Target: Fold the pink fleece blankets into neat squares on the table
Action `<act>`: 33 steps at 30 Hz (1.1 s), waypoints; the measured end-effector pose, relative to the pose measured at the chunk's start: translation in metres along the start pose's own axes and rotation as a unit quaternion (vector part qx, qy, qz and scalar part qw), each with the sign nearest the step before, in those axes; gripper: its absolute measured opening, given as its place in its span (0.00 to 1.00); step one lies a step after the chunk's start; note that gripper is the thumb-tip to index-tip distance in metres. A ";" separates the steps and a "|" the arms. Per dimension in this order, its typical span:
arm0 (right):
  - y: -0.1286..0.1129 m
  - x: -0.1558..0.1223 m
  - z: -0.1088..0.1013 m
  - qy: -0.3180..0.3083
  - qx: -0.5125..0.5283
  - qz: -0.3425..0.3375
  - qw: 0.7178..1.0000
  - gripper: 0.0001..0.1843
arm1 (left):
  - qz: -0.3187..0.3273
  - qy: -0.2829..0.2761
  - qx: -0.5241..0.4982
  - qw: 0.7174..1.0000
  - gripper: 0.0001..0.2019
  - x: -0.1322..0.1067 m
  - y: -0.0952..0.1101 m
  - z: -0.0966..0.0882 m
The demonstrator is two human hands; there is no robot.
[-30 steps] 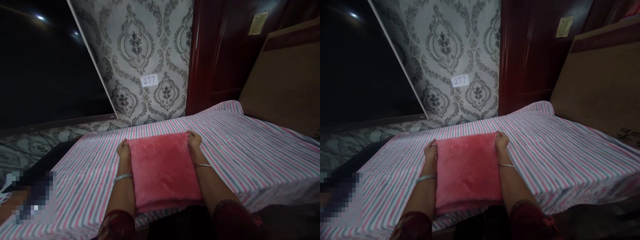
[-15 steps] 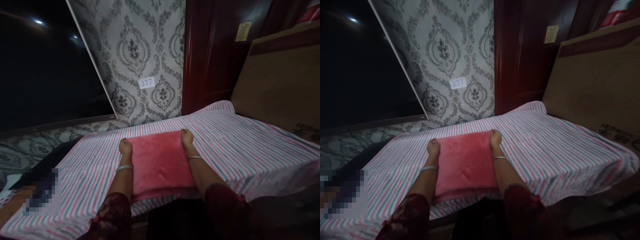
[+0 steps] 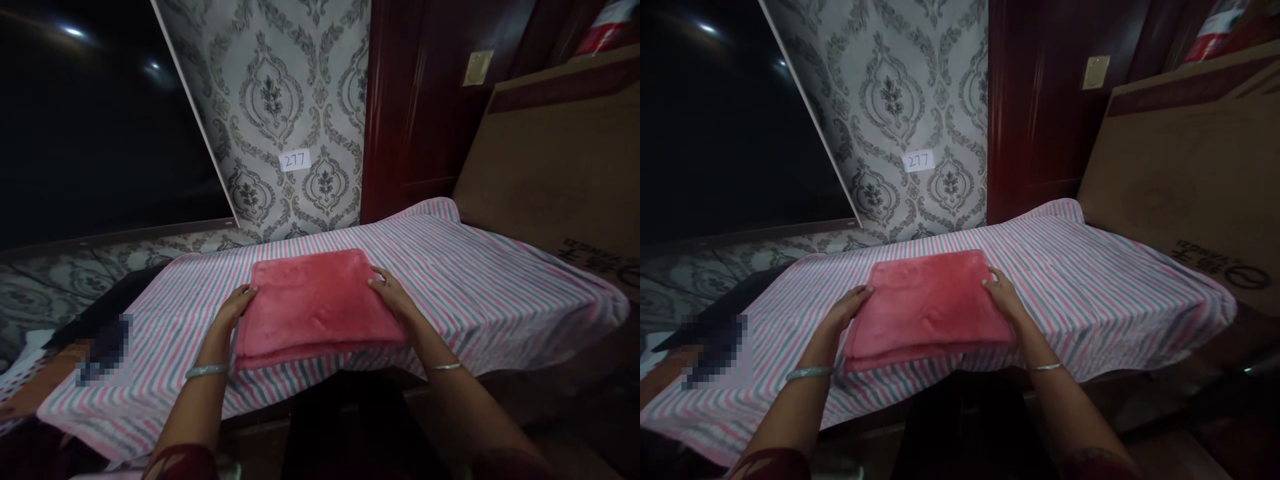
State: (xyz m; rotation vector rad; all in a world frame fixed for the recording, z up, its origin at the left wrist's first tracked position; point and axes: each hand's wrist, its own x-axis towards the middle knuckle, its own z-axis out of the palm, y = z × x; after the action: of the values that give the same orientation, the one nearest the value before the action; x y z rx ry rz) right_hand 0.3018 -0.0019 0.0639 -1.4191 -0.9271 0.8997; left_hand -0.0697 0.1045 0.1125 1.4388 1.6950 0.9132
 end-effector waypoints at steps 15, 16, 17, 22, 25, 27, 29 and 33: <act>0.021 -0.018 -0.006 0.078 -0.170 -0.097 0.977 0.32 | 0.023 0.083 0.049 0.995 0.11 -0.036 -0.008 0.000; 0.020 -0.022 -0.009 0.065 -0.156 -0.096 0.981 0.32 | 0.022 0.059 0.034 0.997 0.13 -0.043 -0.009 -0.004; 0.020 -0.027 -0.011 0.050 -0.142 -0.096 0.984 0.34 | 0.022 0.027 0.015 0.999 0.16 -0.050 -0.010 -0.008; 0.029 -0.056 -0.024 0.001 -0.111 -0.140 0.984 0.38 | 0.021 -0.139 -0.123 0.982 0.27 -0.094 -0.020 -0.025; 0.039 -0.072 -0.028 0.001 -0.118 -0.190 0.975 0.40 | 0.069 -0.096 -0.132 0.984 0.29 -0.111 -0.034 -0.025; 0.044 -0.079 -0.030 -0.005 -0.122 -0.207 0.971 0.39 | 0.102 -0.052 -0.131 0.985 0.29 -0.115 -0.045 -0.022; 0.048 -0.081 -0.032 -0.009 -0.125 -0.207 0.970 0.36 | 0.107 -0.009 -0.141 0.984 0.30 -0.114 -0.057 -0.018; 0.052 -0.081 -0.036 -0.002 -0.125 -0.205 0.971 0.32 | 0.108 0.039 -0.139 0.984 0.32 -0.109 -0.074 -0.014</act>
State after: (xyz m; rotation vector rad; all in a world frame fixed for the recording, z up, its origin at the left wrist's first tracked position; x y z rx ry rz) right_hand 0.3051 -0.0923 0.0148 -1.3629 -1.3136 0.4881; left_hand -0.1044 -0.0137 0.0631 1.4280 1.4171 1.2851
